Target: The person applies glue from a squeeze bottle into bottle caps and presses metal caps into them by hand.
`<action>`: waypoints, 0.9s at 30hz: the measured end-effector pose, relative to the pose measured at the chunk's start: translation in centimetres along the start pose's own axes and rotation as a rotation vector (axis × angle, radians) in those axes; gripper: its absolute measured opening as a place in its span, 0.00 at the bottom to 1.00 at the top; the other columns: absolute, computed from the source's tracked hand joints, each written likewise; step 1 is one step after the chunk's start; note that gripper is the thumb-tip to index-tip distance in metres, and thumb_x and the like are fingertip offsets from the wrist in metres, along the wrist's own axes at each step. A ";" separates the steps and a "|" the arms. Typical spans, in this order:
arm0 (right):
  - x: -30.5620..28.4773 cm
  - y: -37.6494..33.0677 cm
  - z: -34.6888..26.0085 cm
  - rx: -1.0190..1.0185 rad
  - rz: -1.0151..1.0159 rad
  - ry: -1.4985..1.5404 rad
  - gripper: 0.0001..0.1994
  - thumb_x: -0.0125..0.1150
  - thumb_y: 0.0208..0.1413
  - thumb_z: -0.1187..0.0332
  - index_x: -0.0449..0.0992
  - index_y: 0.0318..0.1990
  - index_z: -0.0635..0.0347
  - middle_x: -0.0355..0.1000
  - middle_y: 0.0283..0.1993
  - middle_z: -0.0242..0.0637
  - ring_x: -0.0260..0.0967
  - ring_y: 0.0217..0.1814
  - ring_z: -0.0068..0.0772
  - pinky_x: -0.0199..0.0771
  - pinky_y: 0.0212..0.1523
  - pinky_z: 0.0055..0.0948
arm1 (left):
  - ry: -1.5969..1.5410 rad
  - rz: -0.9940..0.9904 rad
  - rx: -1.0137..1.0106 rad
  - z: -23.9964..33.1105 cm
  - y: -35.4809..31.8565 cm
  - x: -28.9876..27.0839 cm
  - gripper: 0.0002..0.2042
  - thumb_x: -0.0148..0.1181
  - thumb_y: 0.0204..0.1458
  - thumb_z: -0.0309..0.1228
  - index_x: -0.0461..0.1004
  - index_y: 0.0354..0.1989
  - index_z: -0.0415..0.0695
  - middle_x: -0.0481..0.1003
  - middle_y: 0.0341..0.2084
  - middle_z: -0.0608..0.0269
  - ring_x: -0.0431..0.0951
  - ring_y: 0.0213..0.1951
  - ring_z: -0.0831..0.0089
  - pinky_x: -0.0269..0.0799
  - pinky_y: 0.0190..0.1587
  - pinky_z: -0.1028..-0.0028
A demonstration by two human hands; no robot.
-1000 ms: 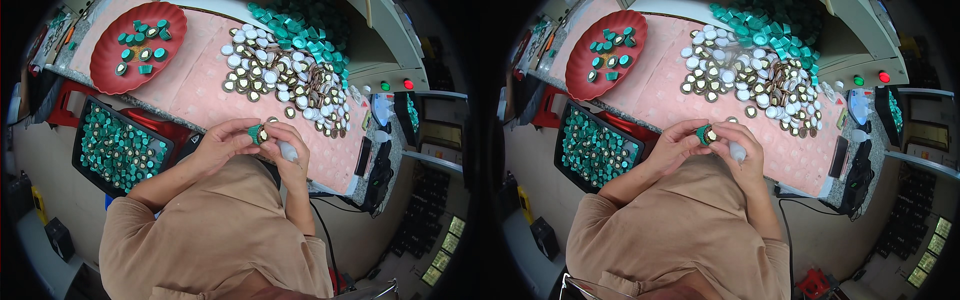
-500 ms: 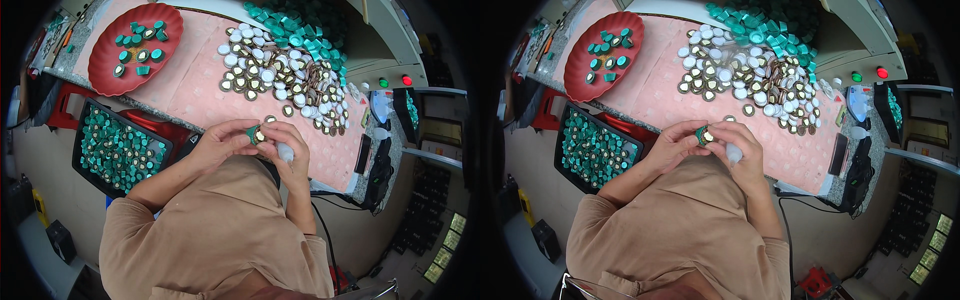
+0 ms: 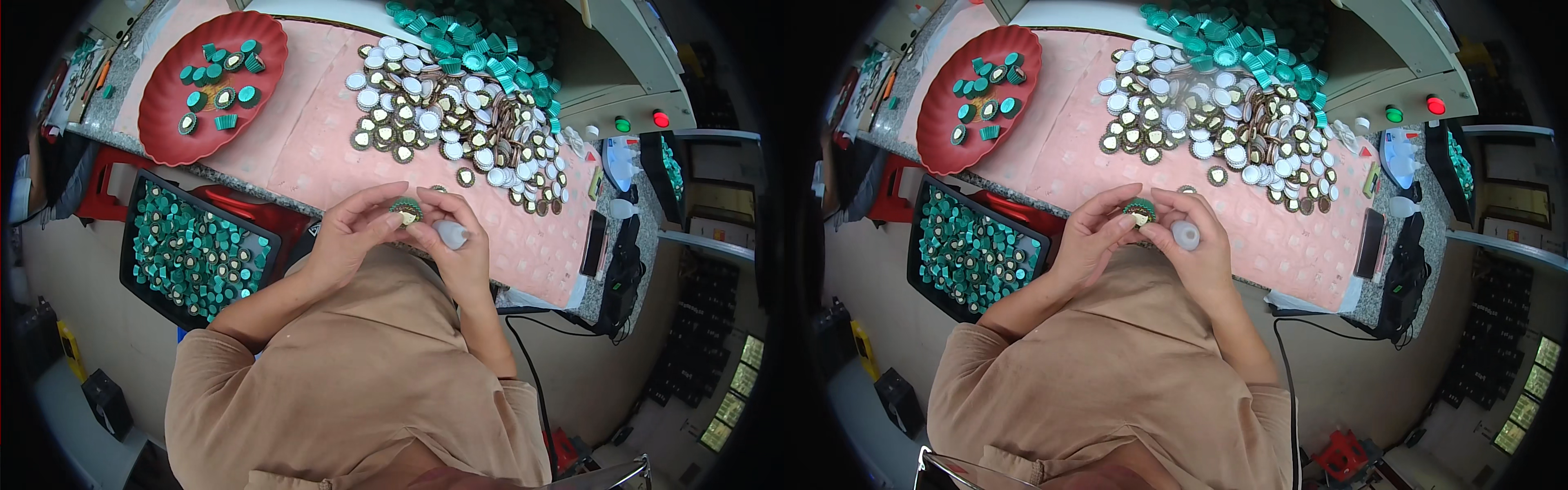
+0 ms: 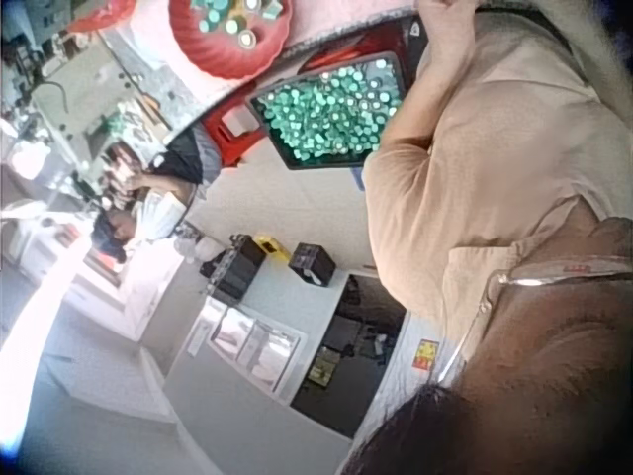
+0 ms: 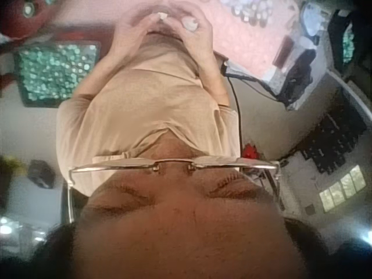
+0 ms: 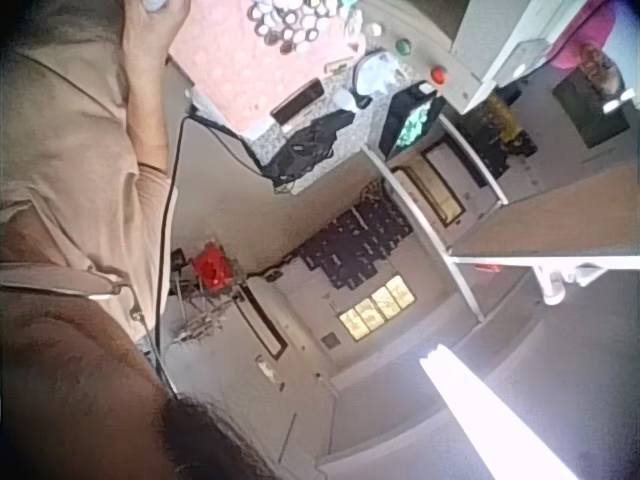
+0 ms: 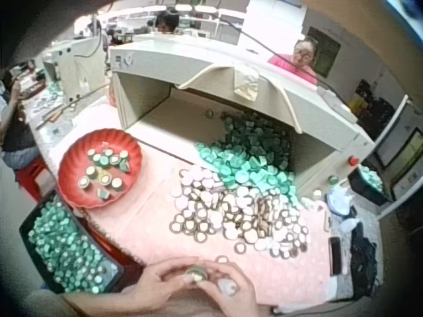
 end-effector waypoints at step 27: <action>0.2 -0.2 2.2 0.242 -0.051 0.287 0.11 0.61 0.55 0.75 0.70 0.45 0.65 0.71 0.36 0.32 0.67 0.31 0.16 0.69 0.32 0.16 | 0.290 -0.161 0.178 0.9 0.5 0.8 0.15 0.52 0.58 0.21 0.70 0.53 0.38 0.69 0.46 0.59 0.73 0.47 0.72 0.75 0.48 0.73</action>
Point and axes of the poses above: each hand's wrist, its own y-axis towards the middle knuckle, its own x-axis out of the palm, z = x × y, the point moved 8 cm from there along y, towards the middle knuckle
